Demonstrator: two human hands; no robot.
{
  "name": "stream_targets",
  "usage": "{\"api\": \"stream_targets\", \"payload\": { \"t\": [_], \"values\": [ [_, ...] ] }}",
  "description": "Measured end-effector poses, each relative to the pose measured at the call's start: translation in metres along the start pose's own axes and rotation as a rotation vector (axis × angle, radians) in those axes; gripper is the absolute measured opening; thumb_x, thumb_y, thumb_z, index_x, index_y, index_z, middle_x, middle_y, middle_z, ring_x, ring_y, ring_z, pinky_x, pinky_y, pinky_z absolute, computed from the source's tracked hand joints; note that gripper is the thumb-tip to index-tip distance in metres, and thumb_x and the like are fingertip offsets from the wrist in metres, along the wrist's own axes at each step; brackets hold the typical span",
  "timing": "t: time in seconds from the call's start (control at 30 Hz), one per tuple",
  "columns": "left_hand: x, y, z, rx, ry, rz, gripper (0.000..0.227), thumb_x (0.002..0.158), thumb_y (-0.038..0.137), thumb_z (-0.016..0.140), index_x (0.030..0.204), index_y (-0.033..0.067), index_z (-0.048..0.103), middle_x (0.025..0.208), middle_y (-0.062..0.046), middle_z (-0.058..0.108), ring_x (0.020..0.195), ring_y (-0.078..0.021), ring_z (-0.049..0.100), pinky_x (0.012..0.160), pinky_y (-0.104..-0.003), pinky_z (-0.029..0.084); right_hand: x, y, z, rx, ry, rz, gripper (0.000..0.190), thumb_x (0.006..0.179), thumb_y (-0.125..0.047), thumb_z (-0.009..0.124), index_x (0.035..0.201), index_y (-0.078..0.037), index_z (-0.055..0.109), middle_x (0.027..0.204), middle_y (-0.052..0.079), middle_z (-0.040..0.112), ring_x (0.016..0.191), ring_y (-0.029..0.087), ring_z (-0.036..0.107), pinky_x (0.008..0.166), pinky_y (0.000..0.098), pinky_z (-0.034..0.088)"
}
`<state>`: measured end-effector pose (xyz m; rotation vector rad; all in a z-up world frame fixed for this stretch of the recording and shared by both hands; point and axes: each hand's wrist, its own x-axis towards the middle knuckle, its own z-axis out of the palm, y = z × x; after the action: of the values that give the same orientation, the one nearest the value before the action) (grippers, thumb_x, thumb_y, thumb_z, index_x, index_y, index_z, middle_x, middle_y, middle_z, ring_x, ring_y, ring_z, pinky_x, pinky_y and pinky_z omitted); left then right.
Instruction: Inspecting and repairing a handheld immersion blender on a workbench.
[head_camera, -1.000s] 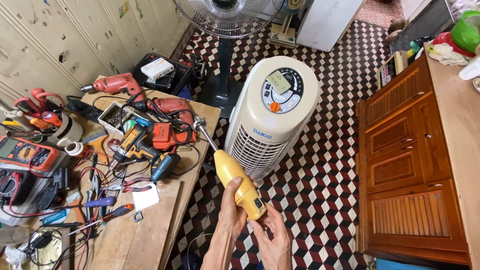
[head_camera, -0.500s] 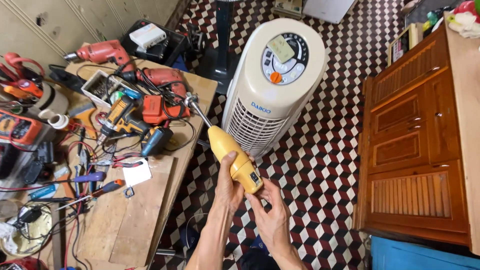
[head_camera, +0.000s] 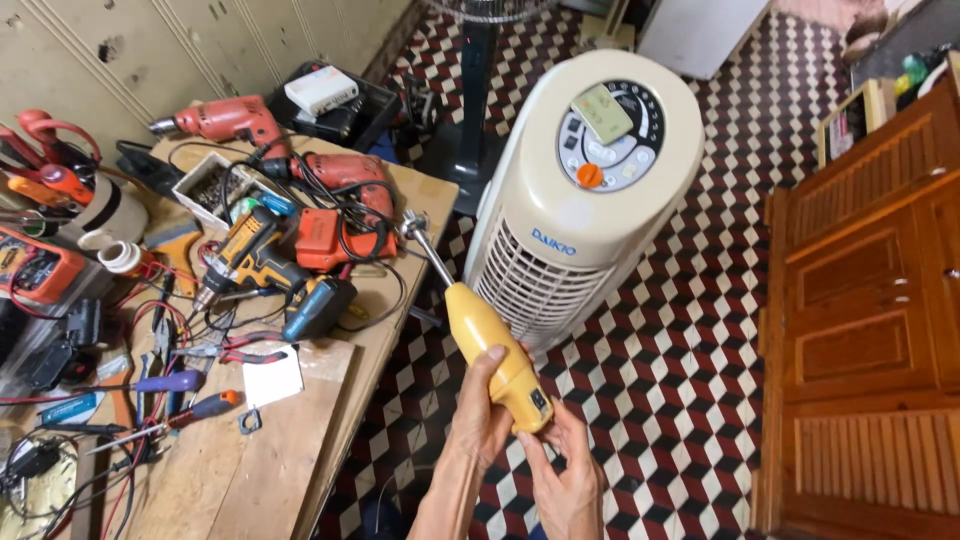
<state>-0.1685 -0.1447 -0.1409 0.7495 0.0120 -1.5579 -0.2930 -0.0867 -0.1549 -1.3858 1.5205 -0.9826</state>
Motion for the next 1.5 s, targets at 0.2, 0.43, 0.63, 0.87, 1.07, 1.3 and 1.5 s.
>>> {"api": "stream_targets", "payload": {
  "t": [0.2, 0.43, 0.63, 0.87, 1.07, 1.3, 1.5],
  "values": [
    [0.017, -0.005, -0.019, 0.032, -0.081, 0.034, 0.050, 0.084, 0.033, 0.072, 0.119, 0.0006, 0.058, 0.101, -0.013, 0.069, 0.089, -0.0213, 0.067, 0.079, -0.037, 0.059, 0.014, 0.042, 0.018, 0.045, 0.029, -0.045, 0.059, 0.084, -0.003, 0.075, 0.137, 0.002, 0.050, 0.124, 0.018, 0.071, 0.111, 0.022, 0.073, 0.094, 0.0350, 0.059],
    [0.041, -0.022, -0.052, 0.073, -0.172, 0.020, 0.050, 0.085, 0.027, 0.073, 0.124, 0.0024, 0.054, 0.103, -0.012, 0.068, 0.094, -0.0212, 0.067, 0.082, -0.035, 0.060, 0.011, 0.066, 0.027, 0.040, 0.048, -0.083, 0.059, 0.084, -0.002, 0.073, 0.138, 0.002, 0.049, 0.124, 0.019, 0.070, 0.109, 0.022, 0.073, 0.092, 0.0343, 0.060],
    [0.059, -0.043, -0.081, 0.056, -0.232, 0.034, 0.056, 0.084, 0.026, 0.072, 0.129, 0.0011, 0.051, 0.105, -0.013, 0.067, 0.098, -0.0217, 0.068, 0.082, -0.037, 0.061, 0.010, 0.103, 0.033, -0.016, 0.071, -0.122, 0.057, 0.086, -0.003, 0.073, 0.138, 0.002, 0.050, 0.120, 0.018, 0.072, 0.106, 0.021, 0.074, 0.090, 0.0330, 0.061],
    [0.077, -0.062, -0.114, 0.002, -0.264, 0.096, 0.065, 0.082, 0.027, 0.073, 0.137, 0.0026, 0.047, 0.107, -0.014, 0.066, 0.102, -0.0235, 0.067, 0.086, -0.039, 0.060, 0.013, 0.128, 0.044, -0.054, 0.070, -0.163, 0.057, 0.086, -0.005, 0.075, 0.138, 0.001, 0.052, 0.116, 0.015, 0.073, 0.103, 0.019, 0.073, 0.087, 0.0316, 0.060],
    [0.101, -0.075, -0.137, -0.072, -0.288, 0.075, 0.067, 0.084, 0.027, 0.073, 0.140, 0.0045, 0.046, 0.108, -0.013, 0.064, 0.102, -0.0234, 0.065, 0.087, -0.038, 0.059, 0.017, 0.138, 0.054, -0.127, 0.098, -0.206, 0.058, 0.085, -0.008, 0.077, 0.138, -0.001, 0.054, 0.116, 0.012, 0.072, 0.099, 0.018, 0.072, 0.086, 0.0316, 0.060],
    [0.131, -0.080, -0.149, -0.068, -0.362, 0.051, 0.062, 0.085, 0.026, 0.073, 0.137, 0.0022, 0.050, 0.108, -0.013, 0.065, 0.099, -0.0244, 0.066, 0.085, -0.039, 0.059, 0.028, 0.150, 0.066, -0.035, 0.184, -0.264, 0.057, 0.084, -0.006, 0.079, 0.135, 0.000, 0.053, 0.120, 0.013, 0.070, 0.111, 0.021, 0.070, 0.097, 0.0363, 0.055],
    [0.147, -0.094, -0.172, -0.179, -0.408, 0.017, 0.064, 0.085, 0.028, 0.072, 0.139, 0.0004, 0.051, 0.108, -0.013, 0.065, 0.098, -0.0231, 0.064, 0.083, -0.038, 0.058, 0.026, 0.162, 0.075, -0.098, 0.245, -0.339, 0.053, 0.079, -0.004, 0.083, 0.126, -0.002, 0.057, 0.117, 0.012, 0.065, 0.104, 0.022, 0.070, 0.092, 0.0342, 0.057]
  ]
}}
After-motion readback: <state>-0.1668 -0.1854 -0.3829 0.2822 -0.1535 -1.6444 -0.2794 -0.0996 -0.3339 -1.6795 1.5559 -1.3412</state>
